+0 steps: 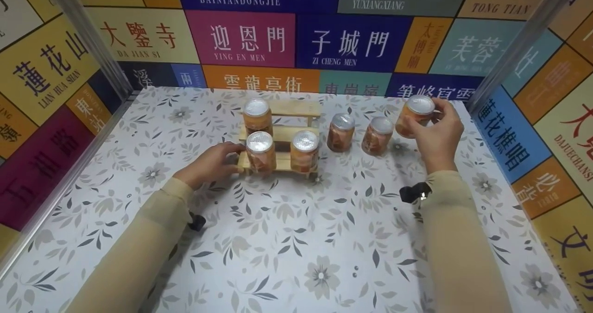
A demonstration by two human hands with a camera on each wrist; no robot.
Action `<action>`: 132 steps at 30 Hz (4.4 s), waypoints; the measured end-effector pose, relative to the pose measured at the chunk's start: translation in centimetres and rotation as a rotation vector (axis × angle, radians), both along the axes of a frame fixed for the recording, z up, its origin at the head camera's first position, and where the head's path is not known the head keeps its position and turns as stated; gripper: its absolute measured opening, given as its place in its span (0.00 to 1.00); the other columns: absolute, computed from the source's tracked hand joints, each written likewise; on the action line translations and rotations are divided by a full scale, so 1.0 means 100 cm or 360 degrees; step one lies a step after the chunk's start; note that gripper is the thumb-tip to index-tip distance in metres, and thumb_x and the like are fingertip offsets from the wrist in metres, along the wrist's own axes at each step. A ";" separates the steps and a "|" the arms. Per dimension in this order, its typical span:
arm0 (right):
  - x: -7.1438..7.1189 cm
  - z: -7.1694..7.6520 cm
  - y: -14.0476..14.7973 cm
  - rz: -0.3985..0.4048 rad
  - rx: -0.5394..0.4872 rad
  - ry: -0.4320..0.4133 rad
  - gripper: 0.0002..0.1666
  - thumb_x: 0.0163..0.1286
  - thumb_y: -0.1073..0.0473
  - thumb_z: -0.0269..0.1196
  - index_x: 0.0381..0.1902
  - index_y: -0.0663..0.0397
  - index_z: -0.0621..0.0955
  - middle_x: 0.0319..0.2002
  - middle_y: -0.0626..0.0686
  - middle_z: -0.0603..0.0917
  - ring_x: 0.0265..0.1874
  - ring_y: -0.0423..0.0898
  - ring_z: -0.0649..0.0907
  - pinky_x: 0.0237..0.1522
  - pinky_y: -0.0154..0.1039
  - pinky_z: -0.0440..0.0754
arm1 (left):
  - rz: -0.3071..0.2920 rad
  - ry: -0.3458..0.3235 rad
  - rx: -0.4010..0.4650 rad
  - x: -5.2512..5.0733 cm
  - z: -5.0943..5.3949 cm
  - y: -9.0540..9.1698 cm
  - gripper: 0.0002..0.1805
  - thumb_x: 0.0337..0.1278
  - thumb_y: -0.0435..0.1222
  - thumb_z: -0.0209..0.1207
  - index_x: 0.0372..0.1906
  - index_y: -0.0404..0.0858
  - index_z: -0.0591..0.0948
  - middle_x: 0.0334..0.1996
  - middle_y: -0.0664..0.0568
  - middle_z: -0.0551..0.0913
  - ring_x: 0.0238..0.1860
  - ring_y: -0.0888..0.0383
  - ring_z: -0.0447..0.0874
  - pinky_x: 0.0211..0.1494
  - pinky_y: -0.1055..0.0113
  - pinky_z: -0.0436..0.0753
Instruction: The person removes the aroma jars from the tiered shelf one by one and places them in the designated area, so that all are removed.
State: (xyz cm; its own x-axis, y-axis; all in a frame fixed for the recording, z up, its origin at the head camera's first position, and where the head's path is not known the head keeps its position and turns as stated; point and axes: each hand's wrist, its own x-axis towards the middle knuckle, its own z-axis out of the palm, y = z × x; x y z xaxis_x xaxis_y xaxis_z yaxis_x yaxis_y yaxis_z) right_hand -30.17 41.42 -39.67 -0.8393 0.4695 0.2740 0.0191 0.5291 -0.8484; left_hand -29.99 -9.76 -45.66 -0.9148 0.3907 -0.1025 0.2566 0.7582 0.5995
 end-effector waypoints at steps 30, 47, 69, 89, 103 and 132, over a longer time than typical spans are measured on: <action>-0.006 -0.053 0.036 0.0121 0.0019 -0.0471 0.49 0.62 0.40 0.74 0.76 0.45 0.67 0.71 0.54 0.71 0.62 0.43 0.78 0.59 0.27 0.81 | -0.0004 0.0004 -0.0003 0.000 0.002 0.000 0.37 0.60 0.36 0.70 0.75 0.43 0.72 0.62 0.46 0.80 0.62 0.47 0.80 0.71 0.52 0.77; -0.008 -0.040 0.019 0.0205 0.0314 -0.0410 0.59 0.63 0.33 0.70 0.81 0.53 0.59 0.79 0.63 0.60 0.77 0.61 0.63 0.79 0.59 0.63 | -0.0009 0.0022 -0.0016 0.001 0.002 0.000 0.36 0.60 0.38 0.71 0.74 0.44 0.73 0.62 0.47 0.80 0.63 0.47 0.79 0.71 0.51 0.77; -0.004 0.007 -0.116 0.0606 0.0255 -0.0083 0.39 0.67 0.46 0.72 0.71 0.50 0.72 0.69 0.56 0.76 0.69 0.53 0.75 0.76 0.49 0.71 | -0.0004 0.0012 -0.0037 0.001 0.002 -0.001 0.35 0.61 0.37 0.70 0.73 0.42 0.74 0.61 0.47 0.81 0.62 0.48 0.79 0.70 0.52 0.77; -0.006 0.020 -0.223 0.1146 -0.0029 -0.0074 0.38 0.64 0.56 0.75 0.70 0.51 0.74 0.66 0.59 0.77 0.66 0.53 0.78 0.73 0.47 0.75 | -0.0002 -0.0005 -0.0015 0.000 0.001 -0.001 0.35 0.61 0.35 0.69 0.73 0.41 0.73 0.62 0.46 0.80 0.62 0.47 0.79 0.71 0.52 0.77; -0.020 0.020 -0.268 0.1246 -0.0076 -0.0102 0.41 0.61 0.61 0.77 0.70 0.56 0.73 0.65 0.57 0.77 0.64 0.53 0.79 0.71 0.40 0.76 | 0.0026 -0.0013 -0.0017 0.001 0.002 0.001 0.35 0.60 0.38 0.71 0.73 0.42 0.74 0.61 0.48 0.81 0.62 0.49 0.79 0.71 0.53 0.76; -0.024 0.014 -0.286 0.1170 -0.0012 -0.0046 0.39 0.55 0.57 0.81 0.63 0.50 0.77 0.56 0.51 0.82 0.51 0.48 0.86 0.59 0.44 0.86 | 0.0024 -0.0027 -0.0037 0.001 0.005 0.001 0.35 0.61 0.38 0.70 0.73 0.44 0.74 0.62 0.49 0.80 0.64 0.49 0.78 0.74 0.52 0.74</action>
